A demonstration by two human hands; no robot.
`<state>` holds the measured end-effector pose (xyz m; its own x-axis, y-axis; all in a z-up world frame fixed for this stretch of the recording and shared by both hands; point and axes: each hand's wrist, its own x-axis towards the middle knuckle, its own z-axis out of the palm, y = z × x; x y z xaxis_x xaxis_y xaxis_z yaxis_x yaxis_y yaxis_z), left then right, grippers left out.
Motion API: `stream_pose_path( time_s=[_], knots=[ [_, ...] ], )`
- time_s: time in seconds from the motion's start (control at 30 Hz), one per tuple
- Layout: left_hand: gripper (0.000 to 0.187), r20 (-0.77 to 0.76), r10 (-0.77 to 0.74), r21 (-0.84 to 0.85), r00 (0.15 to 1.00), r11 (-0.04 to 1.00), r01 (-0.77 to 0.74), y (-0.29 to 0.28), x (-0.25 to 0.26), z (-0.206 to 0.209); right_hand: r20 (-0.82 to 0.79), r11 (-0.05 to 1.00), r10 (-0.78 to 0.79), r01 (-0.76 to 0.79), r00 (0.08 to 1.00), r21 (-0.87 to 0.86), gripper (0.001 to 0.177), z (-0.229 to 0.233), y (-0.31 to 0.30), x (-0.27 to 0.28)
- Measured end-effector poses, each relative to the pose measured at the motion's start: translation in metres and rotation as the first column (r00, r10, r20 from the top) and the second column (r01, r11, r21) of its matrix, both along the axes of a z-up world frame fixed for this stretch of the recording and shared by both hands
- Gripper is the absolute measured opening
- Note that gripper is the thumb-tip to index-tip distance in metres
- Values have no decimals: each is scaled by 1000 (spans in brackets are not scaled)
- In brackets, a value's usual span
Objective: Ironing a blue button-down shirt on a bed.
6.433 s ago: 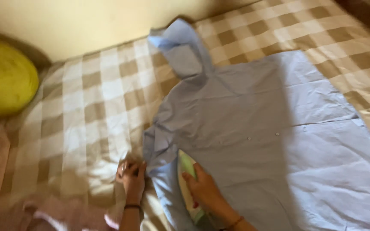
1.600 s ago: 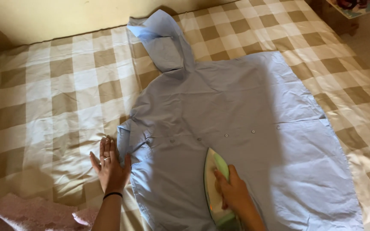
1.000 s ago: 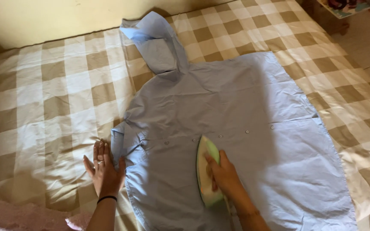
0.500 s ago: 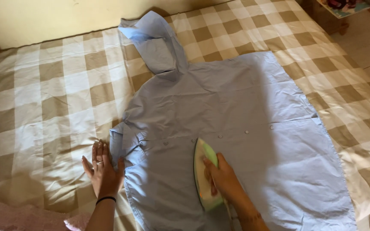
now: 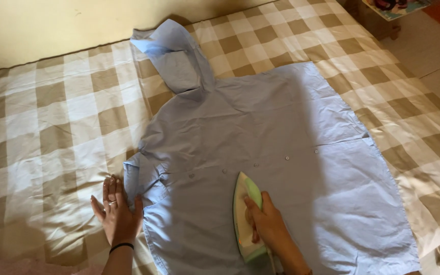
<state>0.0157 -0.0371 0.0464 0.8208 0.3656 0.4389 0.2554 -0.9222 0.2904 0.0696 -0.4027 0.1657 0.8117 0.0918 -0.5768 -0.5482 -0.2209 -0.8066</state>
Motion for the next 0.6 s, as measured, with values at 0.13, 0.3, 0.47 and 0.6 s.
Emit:
stream_pose_path(
  time_s=[0.13, 0.3, 0.47, 0.6],
  knots=[
    [73, -25, 10, 17, 1000, 1000, -9, -1, -3, -2, 117, 990, -73, 86, 991, -115, 40, 5, 11, 25],
    [73, 4, -6, 2, 1000, 1000, 6, -1, -4, -2, 101, 984, -13, 30, 995, -174, 42, 24, 10, 36],
    [71, 17, -15, -13, 1000, 1000, 15, -5, -4, 4, 22, 988, -99, 101, 995, -118, 39, 10, -30, -19],
    [70, 27, -16, -20, 1000, 1000, 16, -5, -5, 5, 19, 971, -159, 160, 987, -176, 33, 4, -36, -16]
  ],
)
